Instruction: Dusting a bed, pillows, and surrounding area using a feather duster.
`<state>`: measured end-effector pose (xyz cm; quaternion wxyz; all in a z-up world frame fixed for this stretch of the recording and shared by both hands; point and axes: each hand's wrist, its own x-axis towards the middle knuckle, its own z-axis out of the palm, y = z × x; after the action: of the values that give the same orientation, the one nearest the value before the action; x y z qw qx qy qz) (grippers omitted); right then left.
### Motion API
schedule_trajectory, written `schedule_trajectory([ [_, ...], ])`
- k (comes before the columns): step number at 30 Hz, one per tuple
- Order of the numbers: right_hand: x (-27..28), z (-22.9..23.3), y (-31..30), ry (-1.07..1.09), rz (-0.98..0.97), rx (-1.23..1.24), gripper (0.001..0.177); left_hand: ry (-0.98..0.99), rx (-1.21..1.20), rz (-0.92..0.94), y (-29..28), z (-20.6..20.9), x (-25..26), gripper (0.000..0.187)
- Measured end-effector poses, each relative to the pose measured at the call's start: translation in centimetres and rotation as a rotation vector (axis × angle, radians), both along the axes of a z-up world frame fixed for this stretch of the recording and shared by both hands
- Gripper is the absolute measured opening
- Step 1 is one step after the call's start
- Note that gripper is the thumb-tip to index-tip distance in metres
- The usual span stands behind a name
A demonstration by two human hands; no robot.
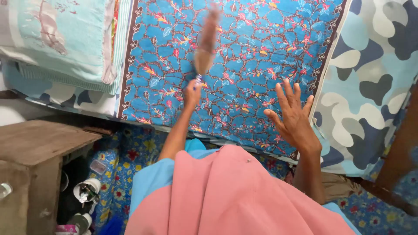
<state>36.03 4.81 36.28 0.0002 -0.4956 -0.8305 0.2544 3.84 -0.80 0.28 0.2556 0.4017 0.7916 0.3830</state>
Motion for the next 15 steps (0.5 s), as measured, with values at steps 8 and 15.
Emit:
schedule_trajectory([
  [8,-6.3,0.2,-0.7,-0.029,-0.1,-0.016,0.081,-0.081,-0.202,-0.276,0.6,-2.9,-8.9,0.03],
  [15,-11.1,-0.8,-2.2,-0.001,-0.17,-0.038,0.081,0.094,-0.097,0.437,7.6,-2.8,-20.8,0.028],
])
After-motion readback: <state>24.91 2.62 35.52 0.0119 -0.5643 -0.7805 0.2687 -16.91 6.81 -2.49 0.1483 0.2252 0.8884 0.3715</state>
